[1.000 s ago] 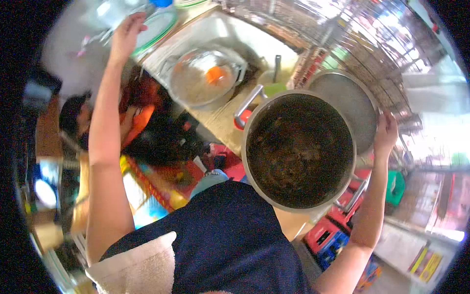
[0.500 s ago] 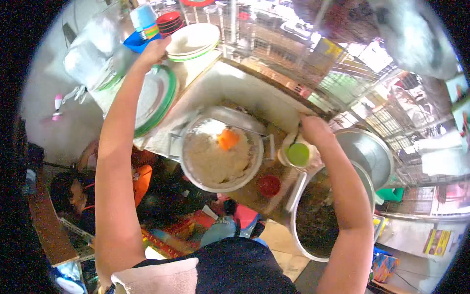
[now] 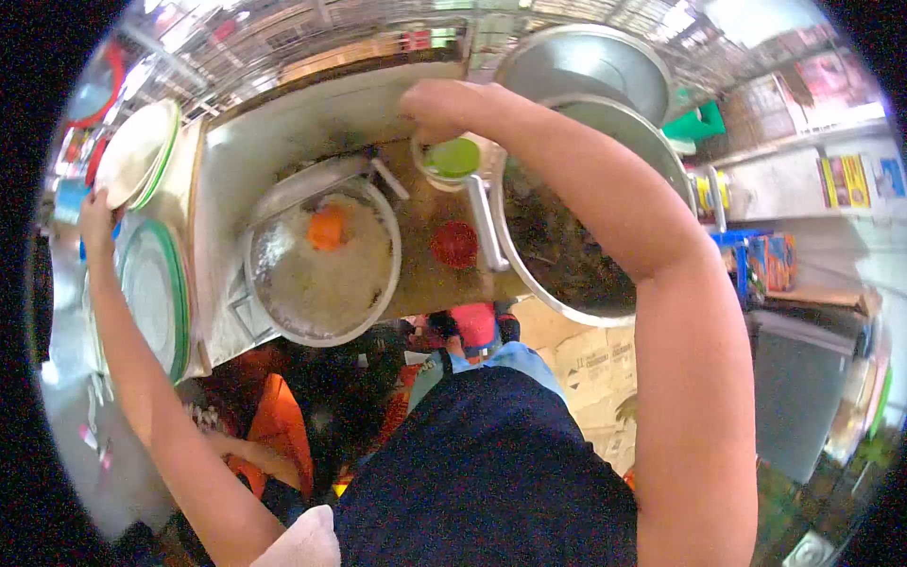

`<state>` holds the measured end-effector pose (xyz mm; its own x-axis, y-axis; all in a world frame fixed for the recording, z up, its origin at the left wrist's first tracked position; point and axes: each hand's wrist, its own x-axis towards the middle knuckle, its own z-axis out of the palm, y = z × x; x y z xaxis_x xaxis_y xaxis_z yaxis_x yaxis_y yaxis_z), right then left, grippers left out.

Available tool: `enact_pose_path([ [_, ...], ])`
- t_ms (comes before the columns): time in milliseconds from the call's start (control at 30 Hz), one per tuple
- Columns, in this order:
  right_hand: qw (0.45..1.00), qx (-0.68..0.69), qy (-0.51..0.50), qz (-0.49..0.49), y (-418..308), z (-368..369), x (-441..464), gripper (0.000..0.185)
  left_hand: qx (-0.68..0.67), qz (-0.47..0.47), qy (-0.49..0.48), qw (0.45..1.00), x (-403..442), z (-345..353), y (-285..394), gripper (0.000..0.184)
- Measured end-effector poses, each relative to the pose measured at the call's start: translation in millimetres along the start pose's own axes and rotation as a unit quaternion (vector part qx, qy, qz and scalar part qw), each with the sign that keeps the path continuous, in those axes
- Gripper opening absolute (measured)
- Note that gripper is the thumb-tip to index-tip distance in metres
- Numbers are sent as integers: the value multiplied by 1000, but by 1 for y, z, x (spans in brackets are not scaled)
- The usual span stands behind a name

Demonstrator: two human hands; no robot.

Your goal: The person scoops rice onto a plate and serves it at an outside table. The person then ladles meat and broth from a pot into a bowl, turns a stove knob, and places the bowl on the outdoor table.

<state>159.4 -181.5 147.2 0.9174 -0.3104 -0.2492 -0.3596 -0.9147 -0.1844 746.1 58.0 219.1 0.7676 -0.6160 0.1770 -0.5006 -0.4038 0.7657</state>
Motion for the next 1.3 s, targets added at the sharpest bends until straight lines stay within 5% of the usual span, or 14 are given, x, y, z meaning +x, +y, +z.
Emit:
enact_pose_path([
  [33, 1000, -7, 4, -6, -2, -4, -9, 18, -26, -24, 33, 999, -3, 1, 3, 45],
  [200, 994, 90, 47, 28, -18, -35, -64, 18, 269, 164, 207, 926, -19, -10, -2, 44],
  [433, 984, 91, 151, -26, -14, -34, -117, 27, 281, 233, 328, 872, -22, 5, 17, 32],
  [567, 946, 150, 286, -20, -5, -42, -165, 32, 309, 196, 337, 868, -3, 1, 1, 33],
  [667, 900, 287, 307, 114, -4, -67, -226, 35, 279, 173, 320, 888, -2, -5, -8, 33],
  [733, 819, 411, 329, 228, -18, -97, -267, 42, 240, 159, 299, 910, -4, -8, -13, 34],
  [800, 732, 563, 353, 149, -13, -105, -304, 41, 160, 138, 279, 937, -10, -14, -12, 35],
  [867, 741, 583, 313, 115, 11, -96, -347, 32, 27, 107, 260, 959, -27, -24, -6, 37],
  [933, 813, 460, 270, 232, 34, -74, -379, 35, -138, 72, 236, 959, -53, -38, 6, 38],
  [1033, 867, 342, 269, 242, 70, -37, -396, 36, -347, 36, 212, 913, -126, -56, 30, 41],
  [1100, 890, 302, 178, 293, 85, -21, -394, 35, -449, 23, 194, 872, -195, -57, 55, 43],
  [1167, 949, 182, 166, 199, 96, -5, -383, 35, -530, 14, 163, 832, -269, -51, 77, 46],
  [1233, 956, 216, 131, 152, 105, 8, -366, 32, -595, 13, 133, 793, -349, -39, 98, 48],
  [1300, 969, 209, 110, 77, 109, 29, -348, 31, -504, -43, 270, 819, -430, 12, 155, 49],
])
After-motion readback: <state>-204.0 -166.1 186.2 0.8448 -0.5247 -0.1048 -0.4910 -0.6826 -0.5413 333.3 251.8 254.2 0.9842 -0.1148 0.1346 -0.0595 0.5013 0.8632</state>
